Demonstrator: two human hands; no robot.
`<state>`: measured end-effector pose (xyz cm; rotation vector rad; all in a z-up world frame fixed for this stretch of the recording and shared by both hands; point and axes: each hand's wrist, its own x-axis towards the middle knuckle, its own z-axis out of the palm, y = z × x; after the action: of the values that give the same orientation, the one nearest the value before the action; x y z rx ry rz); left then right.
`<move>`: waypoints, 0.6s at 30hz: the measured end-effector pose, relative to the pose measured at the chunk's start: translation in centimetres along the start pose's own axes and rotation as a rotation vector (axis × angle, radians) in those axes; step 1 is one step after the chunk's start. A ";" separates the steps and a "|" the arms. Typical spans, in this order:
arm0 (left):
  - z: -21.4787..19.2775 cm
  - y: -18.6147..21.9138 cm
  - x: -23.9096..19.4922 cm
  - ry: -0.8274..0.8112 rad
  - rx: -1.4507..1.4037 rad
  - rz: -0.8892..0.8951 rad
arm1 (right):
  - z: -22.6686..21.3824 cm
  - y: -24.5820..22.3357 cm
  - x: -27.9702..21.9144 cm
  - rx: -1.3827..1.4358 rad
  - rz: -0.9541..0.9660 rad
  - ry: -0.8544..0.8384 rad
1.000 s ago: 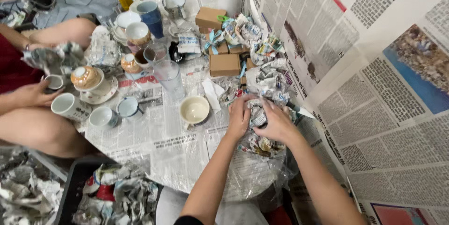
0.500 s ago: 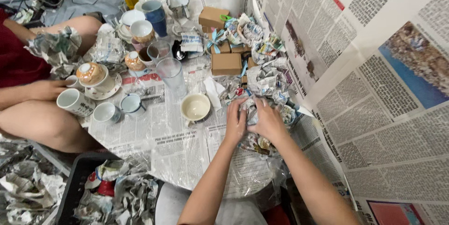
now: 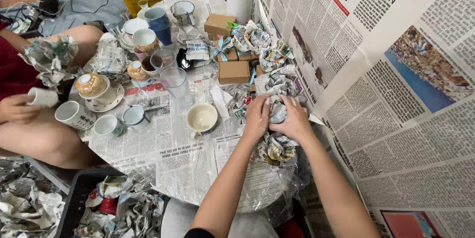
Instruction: The person sits on the floor and repeatedly picks up small ceramic items, wraps each one in newspaper, and places the wrapped bundle into a black basket. Another person sits across the table doing the same task.
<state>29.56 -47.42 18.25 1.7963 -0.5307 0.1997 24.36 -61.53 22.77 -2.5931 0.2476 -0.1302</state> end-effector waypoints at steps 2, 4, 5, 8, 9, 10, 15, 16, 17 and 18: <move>0.1 -1.1 0.1 0.007 -0.007 -0.039 | 1.0 0.6 0.5 -0.012 -0.074 0.013; 0.1 -2.4 -0.1 0.024 0.010 -0.040 | 2.0 1.1 1.0 -0.021 -0.142 0.016; 0.2 -2.9 -0.3 0.029 0.022 -0.038 | 2.4 1.2 1.2 -0.024 -0.172 0.013; 0.2 -4.0 -0.2 0.039 0.042 -0.034 | 2.5 1.0 1.7 0.047 -0.209 -0.016; 0.2 -4.2 -0.2 0.041 0.036 -0.045 | 2.4 0.9 1.7 0.083 -0.210 -0.031; 0.3 -4.2 0.0 0.043 0.029 -0.051 | 2.0 0.9 1.7 0.111 -0.189 -0.050; 0.5 -3.6 -0.1 -0.014 -0.097 -0.096 | 0.3 1.3 0.0 0.235 -0.163 -0.053; 0.3 -3.5 0.0 -0.018 -0.092 -0.090 | 0.5 1.5 -0.5 0.207 -0.136 0.025; 0.2 -3.5 0.1 -0.017 -0.077 -0.083 | 0.8 1.7 -1.0 0.178 -0.109 0.103; 0.3 -3.4 0.1 -0.018 -0.065 -0.081 | 1.3 2.0 -1.6 0.147 -0.077 0.176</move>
<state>31.13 -47.00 15.21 1.7543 -0.4714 0.1096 22.64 -62.28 20.56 -2.4470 0.1933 -0.3913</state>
